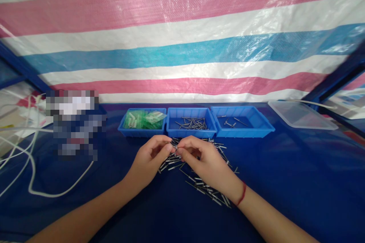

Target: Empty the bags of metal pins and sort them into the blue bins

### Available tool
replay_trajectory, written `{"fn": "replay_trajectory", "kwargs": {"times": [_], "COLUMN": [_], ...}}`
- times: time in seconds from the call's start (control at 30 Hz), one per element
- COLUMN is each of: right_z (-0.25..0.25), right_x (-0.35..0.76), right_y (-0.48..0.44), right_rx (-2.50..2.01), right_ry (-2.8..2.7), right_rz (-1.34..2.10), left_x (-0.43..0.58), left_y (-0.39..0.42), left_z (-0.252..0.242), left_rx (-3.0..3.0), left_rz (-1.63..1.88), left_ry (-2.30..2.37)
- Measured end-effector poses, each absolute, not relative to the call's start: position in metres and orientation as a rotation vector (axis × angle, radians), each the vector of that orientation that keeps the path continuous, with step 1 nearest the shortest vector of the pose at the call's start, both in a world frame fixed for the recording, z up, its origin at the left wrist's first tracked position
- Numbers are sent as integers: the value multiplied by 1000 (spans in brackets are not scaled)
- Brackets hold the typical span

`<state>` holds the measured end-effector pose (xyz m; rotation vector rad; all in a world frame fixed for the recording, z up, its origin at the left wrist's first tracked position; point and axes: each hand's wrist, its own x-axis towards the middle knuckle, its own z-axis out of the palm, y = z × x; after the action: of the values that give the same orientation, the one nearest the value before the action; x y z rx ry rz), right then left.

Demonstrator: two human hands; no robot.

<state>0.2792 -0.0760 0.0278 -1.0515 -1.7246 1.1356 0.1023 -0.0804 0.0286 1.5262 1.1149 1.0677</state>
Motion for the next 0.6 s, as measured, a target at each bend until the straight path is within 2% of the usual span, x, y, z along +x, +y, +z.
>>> {"fn": "replay_trajectory", "kwargs": {"times": [0.3, 0.6], "right_z": [28, 37], "right_x": [275, 276], "right_y": [-78, -80], "right_rx": [-1018, -1093], "right_ry": [-1631, -1828], "right_rz": [1387, 1197], "left_x": [104, 100], "left_y": [-78, -79], "left_z": [30, 30], "left_rx": [1294, 1579], "left_rz": [1073, 1071], "left_ry": [962, 1018]}}
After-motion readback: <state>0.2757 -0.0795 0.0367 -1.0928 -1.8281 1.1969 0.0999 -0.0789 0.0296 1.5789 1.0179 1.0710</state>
